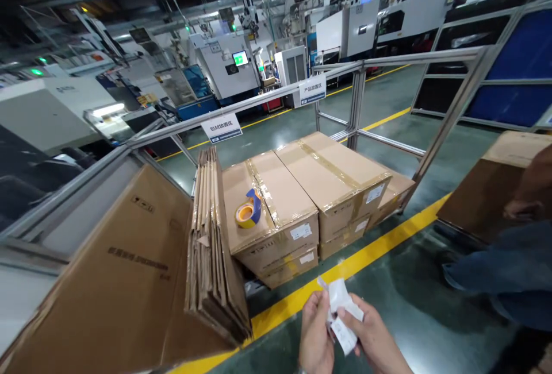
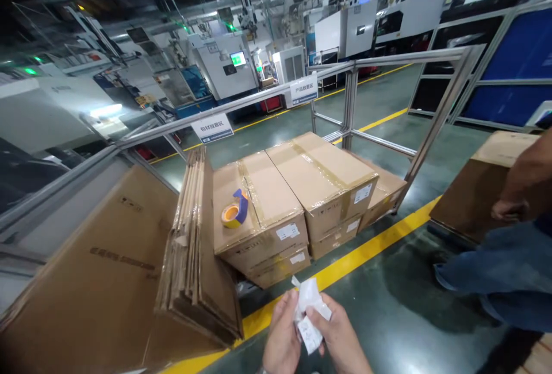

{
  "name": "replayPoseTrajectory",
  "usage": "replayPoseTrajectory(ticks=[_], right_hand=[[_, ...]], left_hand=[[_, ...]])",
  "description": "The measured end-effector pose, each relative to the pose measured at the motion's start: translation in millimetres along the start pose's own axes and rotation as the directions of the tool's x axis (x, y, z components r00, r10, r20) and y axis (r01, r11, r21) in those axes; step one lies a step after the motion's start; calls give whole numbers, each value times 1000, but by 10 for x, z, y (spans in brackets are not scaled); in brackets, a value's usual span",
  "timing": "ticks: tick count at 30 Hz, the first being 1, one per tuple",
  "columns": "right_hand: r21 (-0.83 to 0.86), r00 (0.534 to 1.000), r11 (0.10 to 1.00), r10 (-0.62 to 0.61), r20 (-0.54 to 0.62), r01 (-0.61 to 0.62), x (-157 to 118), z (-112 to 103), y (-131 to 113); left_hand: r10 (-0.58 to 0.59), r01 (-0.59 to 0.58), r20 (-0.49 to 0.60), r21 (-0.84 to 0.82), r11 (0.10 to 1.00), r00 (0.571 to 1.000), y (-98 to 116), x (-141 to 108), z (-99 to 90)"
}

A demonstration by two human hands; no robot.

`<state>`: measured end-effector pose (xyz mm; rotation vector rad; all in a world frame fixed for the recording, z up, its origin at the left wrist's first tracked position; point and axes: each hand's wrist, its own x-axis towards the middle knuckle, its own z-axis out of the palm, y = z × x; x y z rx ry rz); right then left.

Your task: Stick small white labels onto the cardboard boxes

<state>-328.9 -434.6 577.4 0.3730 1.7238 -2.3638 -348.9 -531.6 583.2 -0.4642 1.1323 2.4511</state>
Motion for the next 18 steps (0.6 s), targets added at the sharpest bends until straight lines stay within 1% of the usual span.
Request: replayPoseTrajectory(ticks=[3,4,6,8,11,14,16,18], right_hand=[[-112,995,991,-68,75,76,-57,15,-194],[-141,991,985,-88,104,102,-69,15,-261],[-176,981,974,-116,157,143,-89,18,-373],[-173,974,974,-111,196,146,-112,36,-437],[-113,968,987,-86,235,115,-172,90,-442],[-53,962,989,-118,245,135,-251,137,-396],[-44,963,985,-154,221,168,-292,141,-368],[-68,965,978,-184,185,199,-311,122,-357]], left_hand=[[66,-74,59,145,987,996,112,-93,38],[89,-102,82,177,979,993,142,-117,52],[143,-156,83,190,969,986,177,-152,82],[207,-213,51,173,962,977,181,-170,106],[271,-265,-44,116,957,962,164,-177,119],[272,-271,-155,29,962,950,169,-179,108],[253,-262,-168,-34,965,953,182,-189,94],[245,-252,-124,-41,967,961,186,-211,74]])
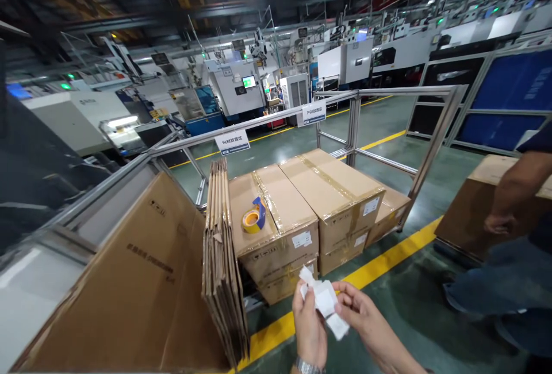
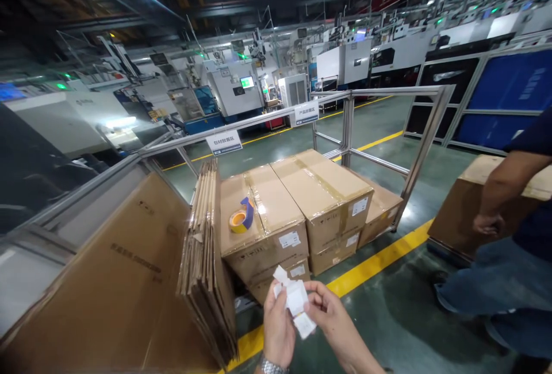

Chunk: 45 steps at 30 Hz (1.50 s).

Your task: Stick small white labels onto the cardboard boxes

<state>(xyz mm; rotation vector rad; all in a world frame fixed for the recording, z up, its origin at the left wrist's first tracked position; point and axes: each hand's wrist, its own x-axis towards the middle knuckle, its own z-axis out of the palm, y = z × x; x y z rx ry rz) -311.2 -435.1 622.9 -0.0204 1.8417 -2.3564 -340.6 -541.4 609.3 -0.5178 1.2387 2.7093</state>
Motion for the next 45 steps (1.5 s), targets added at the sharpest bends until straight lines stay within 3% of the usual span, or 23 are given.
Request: replayPoseTrajectory(ticks=[6,11,13,17,20,24,29,35,41,45], right_hand=[[-206,997,976,-73,2,72,-9,-92,-62],[-432,988,889,-124,97,154,-82,-61,-258],[-488,982,855,-129,134,179,-105,-42,-323],[-520,981,832,-142,134,191,-108,-42,-332],[-482,984,858,-154,91,178,-114,-57,-277],[-361,987,919,-144,69,160,-152,-77,-259],[-329,993,937,-98,62,113,-162,-137,-285],[-378,994,924,-86,-69,53,-148,-172,-190],[-405,994,913,-88,-66,54,-197,-66,-164],[-373,993,925,-103,-64,72,-215,-64,-160]], left_hand=[[-87,76,97,119,990,991,-12,-90,-115],[-212,190,190,123,974,959,131,-143,-151],[-193,142,287,189,972,938,217,-168,-135],[-138,-80,491,397,914,860,333,-223,-81],[-176,-51,542,377,925,822,365,-236,-69],[-242,58,520,345,937,819,353,-210,-147],[-231,68,456,347,935,859,278,-208,-237],[-174,53,390,302,952,904,256,-236,-136],[-187,103,356,243,965,916,269,-287,-65],[-254,202,308,192,960,917,240,-308,-97]])
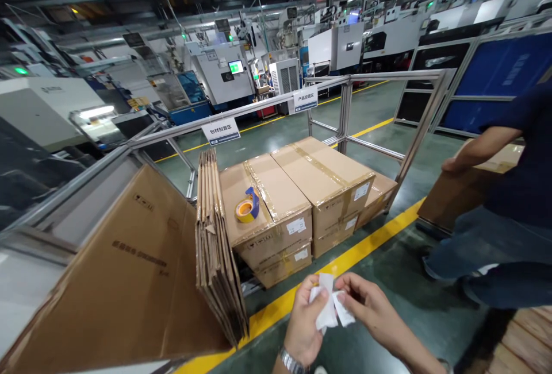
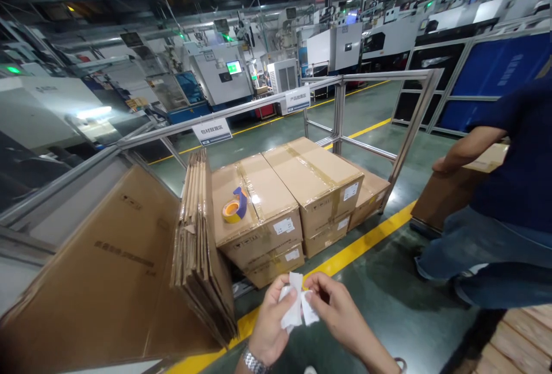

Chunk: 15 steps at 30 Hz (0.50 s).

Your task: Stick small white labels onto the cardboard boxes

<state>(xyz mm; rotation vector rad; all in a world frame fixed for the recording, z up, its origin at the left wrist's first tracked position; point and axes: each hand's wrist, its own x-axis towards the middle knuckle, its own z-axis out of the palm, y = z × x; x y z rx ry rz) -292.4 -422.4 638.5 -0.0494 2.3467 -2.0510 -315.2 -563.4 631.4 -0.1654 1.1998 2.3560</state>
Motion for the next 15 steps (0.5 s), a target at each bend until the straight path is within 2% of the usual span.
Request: replayPoseTrajectory(ticks=[3,5,10,13,15], right_hand=[[21,1000,1000,-16,12,16,-8,-17,-6],[43,999,999,-25,20,24,-16,-19,-21],[158,998,987,-14,64,4,-37,18,-52],[214,997,976,15,72,-30,-40,45,-54],[241,997,969,40,60,-53,-35,56,-55]], left_hand=[[-58,55,-61,-45,997,996,-14,-4,-20],[-57,52,-70,-65,997,996,-14,-6,-21],[-75,67,-46,-163,984,996,-13,-20,4],[-125,121,-8,-205,971,992,-4,-23,8],[-200,203,38,-218,955,979,16,-22,-4]])
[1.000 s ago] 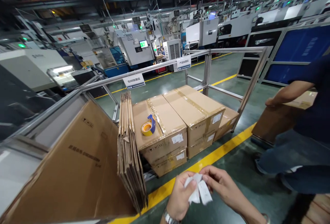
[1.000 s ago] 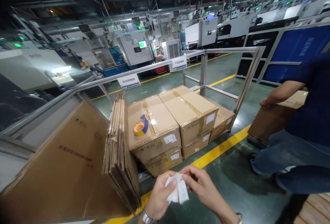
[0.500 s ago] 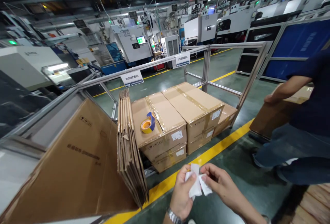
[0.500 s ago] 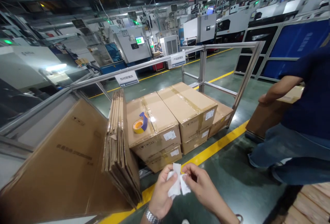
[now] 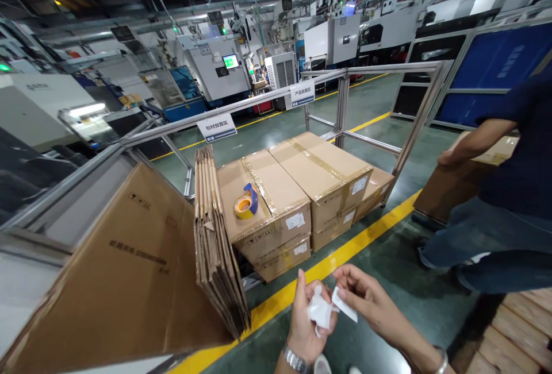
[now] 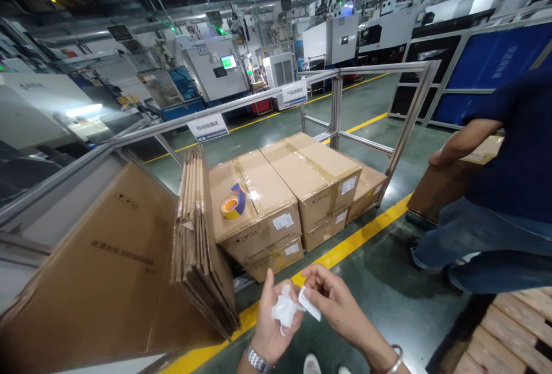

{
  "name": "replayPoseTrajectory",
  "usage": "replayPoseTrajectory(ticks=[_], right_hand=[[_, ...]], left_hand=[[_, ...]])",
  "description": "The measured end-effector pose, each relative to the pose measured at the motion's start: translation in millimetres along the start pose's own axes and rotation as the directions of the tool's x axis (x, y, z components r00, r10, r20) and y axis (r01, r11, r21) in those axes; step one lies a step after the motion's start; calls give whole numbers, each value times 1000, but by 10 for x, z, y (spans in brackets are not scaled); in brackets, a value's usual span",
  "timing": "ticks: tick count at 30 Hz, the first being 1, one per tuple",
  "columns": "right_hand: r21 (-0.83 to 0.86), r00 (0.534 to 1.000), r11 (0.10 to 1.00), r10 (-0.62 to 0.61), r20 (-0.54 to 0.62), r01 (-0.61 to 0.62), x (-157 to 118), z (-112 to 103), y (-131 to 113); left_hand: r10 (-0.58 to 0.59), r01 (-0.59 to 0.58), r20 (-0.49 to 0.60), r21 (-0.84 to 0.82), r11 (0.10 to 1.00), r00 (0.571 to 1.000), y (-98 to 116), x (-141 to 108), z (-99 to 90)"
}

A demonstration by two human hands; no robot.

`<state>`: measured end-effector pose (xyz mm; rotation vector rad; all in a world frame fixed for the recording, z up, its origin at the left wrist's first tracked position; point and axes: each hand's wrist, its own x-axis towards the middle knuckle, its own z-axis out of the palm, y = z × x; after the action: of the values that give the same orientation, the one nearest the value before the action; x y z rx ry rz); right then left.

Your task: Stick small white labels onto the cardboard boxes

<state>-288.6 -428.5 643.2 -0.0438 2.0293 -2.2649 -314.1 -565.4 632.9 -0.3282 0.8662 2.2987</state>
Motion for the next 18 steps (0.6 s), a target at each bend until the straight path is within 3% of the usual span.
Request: replayPoseTrajectory(ticks=[4,10,13,18], right_hand=[[43,998,998,40,-49,-38,34,-1,5],[81,994,995,65,-85,-58,98,9,9],[79,996,995,65,-60,-60,122,30,-11],[29,998,1000,11,-56,-9,122,57,-56]], left_hand=[[-176,177,26,-56,983,984,61,-10,-34],[-267,268,25,-17,963,963,46,35,-84],[-242,242,-13,102,965,970,-8,55,-129],[-68,64,17,201,978,998,-13,-10,-153]])
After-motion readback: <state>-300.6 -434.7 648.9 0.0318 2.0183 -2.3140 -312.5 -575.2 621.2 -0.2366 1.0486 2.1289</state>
